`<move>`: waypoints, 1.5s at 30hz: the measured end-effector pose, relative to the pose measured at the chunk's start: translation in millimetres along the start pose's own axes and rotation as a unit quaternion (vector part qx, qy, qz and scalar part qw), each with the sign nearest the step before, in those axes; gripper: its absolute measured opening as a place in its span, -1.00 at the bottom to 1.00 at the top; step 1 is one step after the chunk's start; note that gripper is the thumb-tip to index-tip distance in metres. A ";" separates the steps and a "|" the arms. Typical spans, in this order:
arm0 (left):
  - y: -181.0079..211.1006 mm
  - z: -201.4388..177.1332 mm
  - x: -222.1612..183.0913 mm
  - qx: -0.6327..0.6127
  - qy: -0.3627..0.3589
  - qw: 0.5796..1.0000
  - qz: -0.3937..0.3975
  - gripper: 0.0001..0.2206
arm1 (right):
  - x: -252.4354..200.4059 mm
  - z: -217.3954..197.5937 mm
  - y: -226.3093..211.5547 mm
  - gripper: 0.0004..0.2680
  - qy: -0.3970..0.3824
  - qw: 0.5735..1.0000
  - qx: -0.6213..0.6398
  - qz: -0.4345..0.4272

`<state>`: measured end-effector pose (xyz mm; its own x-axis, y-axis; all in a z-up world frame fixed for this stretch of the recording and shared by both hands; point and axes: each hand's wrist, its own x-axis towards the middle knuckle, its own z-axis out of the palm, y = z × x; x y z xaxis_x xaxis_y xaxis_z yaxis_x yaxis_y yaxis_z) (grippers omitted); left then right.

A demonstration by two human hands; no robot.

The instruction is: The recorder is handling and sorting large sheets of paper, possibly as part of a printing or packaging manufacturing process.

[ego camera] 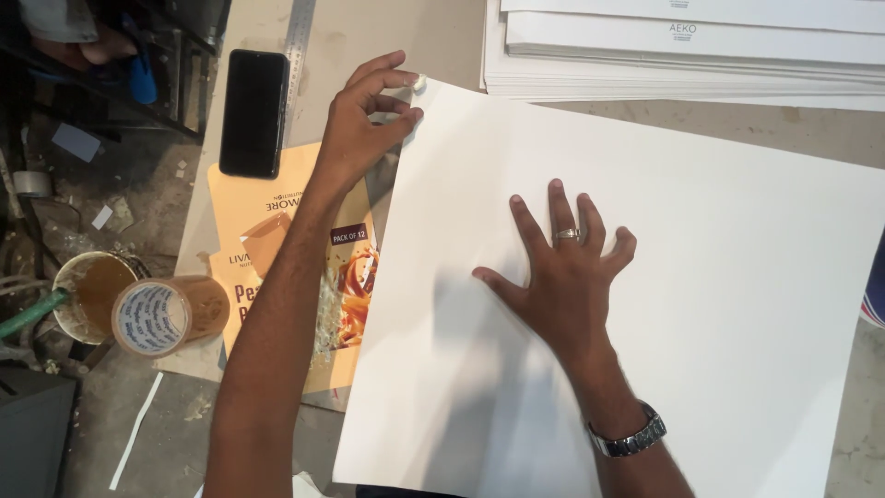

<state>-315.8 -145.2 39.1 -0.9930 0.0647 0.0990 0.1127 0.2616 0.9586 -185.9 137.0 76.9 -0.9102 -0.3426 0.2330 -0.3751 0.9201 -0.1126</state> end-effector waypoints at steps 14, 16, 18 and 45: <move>-13.6 -10.6 -5.4 -0.019 -0.040 0.999 -0.021 -0.77 | 0.0 0.9 0.2 -0.33 -0.010 1.000 0.015 0.006; -11.5 -13.3 -6.1 -0.033 -0.052 0.998 -0.020 -0.78 | 0.2 1.3 0.5 -0.33 -0.008 1.000 0.015 0.011; -9.5 -14.2 -5.0 -0.111 -0.049 0.992 -0.030 -0.72 | -2.4 1.1 0.4 -0.33 -0.012 1.000 0.012 0.007; -9.6 -3.0 21.9 -0.090 -0.010 0.993 -0.071 -0.76 | -2.5 2.2 0.3 -0.35 0.009 1.000 0.014 -0.002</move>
<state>-338.7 -149.2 32.8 -0.9972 0.0600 -0.0443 -0.0386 0.0932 0.9949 -184.1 137.6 74.2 -0.9057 -0.3424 0.2499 -0.3835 0.9130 -0.1389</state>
